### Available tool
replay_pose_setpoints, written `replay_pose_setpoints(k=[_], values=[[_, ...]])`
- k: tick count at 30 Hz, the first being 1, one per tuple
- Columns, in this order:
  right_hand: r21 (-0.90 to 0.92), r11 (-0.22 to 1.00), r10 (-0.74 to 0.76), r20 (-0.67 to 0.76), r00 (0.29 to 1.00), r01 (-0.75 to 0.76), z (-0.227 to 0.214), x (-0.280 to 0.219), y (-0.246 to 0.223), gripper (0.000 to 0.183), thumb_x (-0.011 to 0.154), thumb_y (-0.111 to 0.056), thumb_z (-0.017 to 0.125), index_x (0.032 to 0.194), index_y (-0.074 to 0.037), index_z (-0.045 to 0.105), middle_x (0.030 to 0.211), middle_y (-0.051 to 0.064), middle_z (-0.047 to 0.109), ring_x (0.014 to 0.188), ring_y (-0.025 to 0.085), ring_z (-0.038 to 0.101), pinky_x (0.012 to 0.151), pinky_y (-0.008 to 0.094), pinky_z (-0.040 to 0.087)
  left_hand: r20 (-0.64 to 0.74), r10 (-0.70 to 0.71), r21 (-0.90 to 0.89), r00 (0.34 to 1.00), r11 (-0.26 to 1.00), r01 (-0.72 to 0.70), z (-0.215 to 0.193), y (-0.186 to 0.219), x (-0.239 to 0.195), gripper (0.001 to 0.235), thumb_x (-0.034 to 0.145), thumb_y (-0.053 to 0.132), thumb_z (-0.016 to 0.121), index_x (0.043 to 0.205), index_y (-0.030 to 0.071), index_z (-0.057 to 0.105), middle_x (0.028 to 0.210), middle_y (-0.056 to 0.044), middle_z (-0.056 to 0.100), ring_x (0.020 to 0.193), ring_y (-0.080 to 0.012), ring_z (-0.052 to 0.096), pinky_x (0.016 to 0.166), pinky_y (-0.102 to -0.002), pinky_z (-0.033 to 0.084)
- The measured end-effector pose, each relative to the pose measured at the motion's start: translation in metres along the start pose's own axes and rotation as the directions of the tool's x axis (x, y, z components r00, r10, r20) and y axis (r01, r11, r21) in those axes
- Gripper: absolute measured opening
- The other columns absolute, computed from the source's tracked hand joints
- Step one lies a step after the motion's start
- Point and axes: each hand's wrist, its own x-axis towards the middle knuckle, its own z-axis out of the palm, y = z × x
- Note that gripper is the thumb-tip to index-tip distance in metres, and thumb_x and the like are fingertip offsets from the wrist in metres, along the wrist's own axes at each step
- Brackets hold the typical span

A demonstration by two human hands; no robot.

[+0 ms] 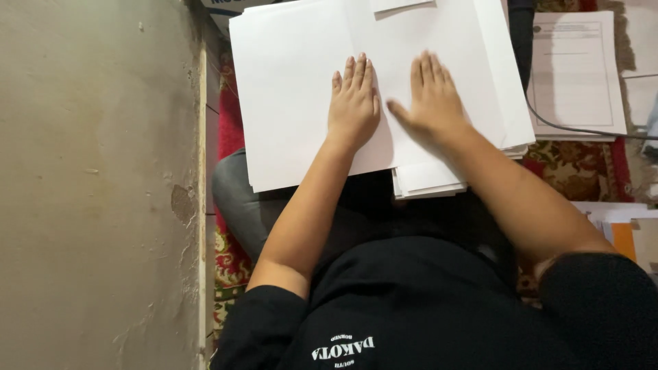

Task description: Assembling paper folders by folding covers and inserting printed documents

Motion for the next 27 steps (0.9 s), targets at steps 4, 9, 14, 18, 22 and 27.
replay_pose_setpoints(k=[4, 9, 14, 18, 22, 27], values=[[0.018, 0.905, 0.424, -0.126, 0.897, -0.425, 0.009, 0.089, -0.007, 0.097, 0.102, -0.068, 0.03, 0.163, 0.006, 0.017, 0.165, 0.039, 0.011, 0.154, 0.051, 0.006, 0.123, 0.057, 0.001, -0.094, 0.035, -0.057, 0.995, 0.998, -0.04, -0.004, -0.003, -0.006, 0.063, 0.097, 0.027, 0.048, 0.155, 0.004, 0.042, 0.165, -0.012, 0.039, 0.154, -0.0318, 0.035, 0.126, -0.054, 0.026], [0.112, 0.847, 0.531, -0.216, 0.819, -0.519, 0.026, 0.162, -0.005, 0.095, 0.103, -0.065, 0.035, 0.163, 0.008, 0.026, 0.163, 0.04, 0.007, 0.153, 0.052, 0.003, 0.123, 0.059, -0.002, -0.116, 0.025, -0.132, 0.993, 0.99, -0.04, -0.005, -0.006, -0.005, 0.062, 0.09, 0.021, 0.054, 0.15, 0.007, 0.05, 0.16, -0.012, 0.047, 0.152, -0.0305, 0.04, 0.125, -0.054, 0.029], [0.2, 0.815, 0.572, -0.129, 0.81, -0.544, -0.007, 0.178, -0.018, 0.079, 0.113, -0.062, 0.04, 0.171, -0.019, 0.008, 0.164, 0.035, -0.009, 0.158, 0.043, -0.006, 0.132, 0.051, 0.001, -0.148, 0.026, -0.158, 0.989, 0.986, -0.05, -0.009, -0.005, -0.006, 0.059, 0.091, 0.019, 0.056, 0.149, 0.008, 0.053, 0.16, -0.011, 0.047, 0.153, -0.0312, 0.039, 0.125, -0.055, 0.031], [0.146, 0.975, 0.195, -0.199, 0.96, -0.168, -0.009, 0.194, 0.005, 0.076, 0.11, -0.054, 0.035, 0.167, -0.005, 0.028, 0.166, 0.032, 0.004, 0.155, 0.044, 0.002, 0.126, 0.051, 0.002, -0.117, 0.004, -0.195, 0.993, 0.98, -0.027, -0.015, -0.003, -0.008, 0.06, 0.091, 0.02, 0.056, 0.149, 0.008, 0.052, 0.161, -0.011, 0.047, 0.153, -0.0311, 0.038, 0.126, -0.055, 0.029], [0.05, 0.946, 0.322, -0.233, 0.918, -0.32, -0.001, 0.218, 0.037, 0.085, 0.112, -0.061, 0.021, 0.164, 0.005, 0.032, 0.167, 0.032, 0.003, 0.153, 0.042, -0.008, 0.123, 0.052, -0.008, -0.061, -0.016, -0.225, 0.998, 0.974, 0.002, -0.02, 0.001, -0.009, 0.058, 0.092, 0.019, 0.053, 0.15, 0.009, 0.051, 0.164, -0.009, 0.042, 0.156, -0.0302, 0.033, 0.128, -0.055, 0.025], [0.101, 0.992, 0.087, -0.189, 0.978, -0.069, -0.01, 0.196, -0.028, 0.083, 0.108, -0.053, 0.036, 0.167, 0.002, 0.016, 0.17, 0.022, -0.004, 0.157, 0.032, -0.009, 0.126, 0.053, -0.007, -0.054, -0.011, -0.19, 0.998, 0.982, 0.001, -0.02, 0.003, -0.007, 0.064, 0.092, 0.024, 0.053, 0.154, 0.009, 0.046, 0.165, -0.011, 0.04, 0.156, -0.0333, 0.032, 0.126, -0.058, 0.023]])
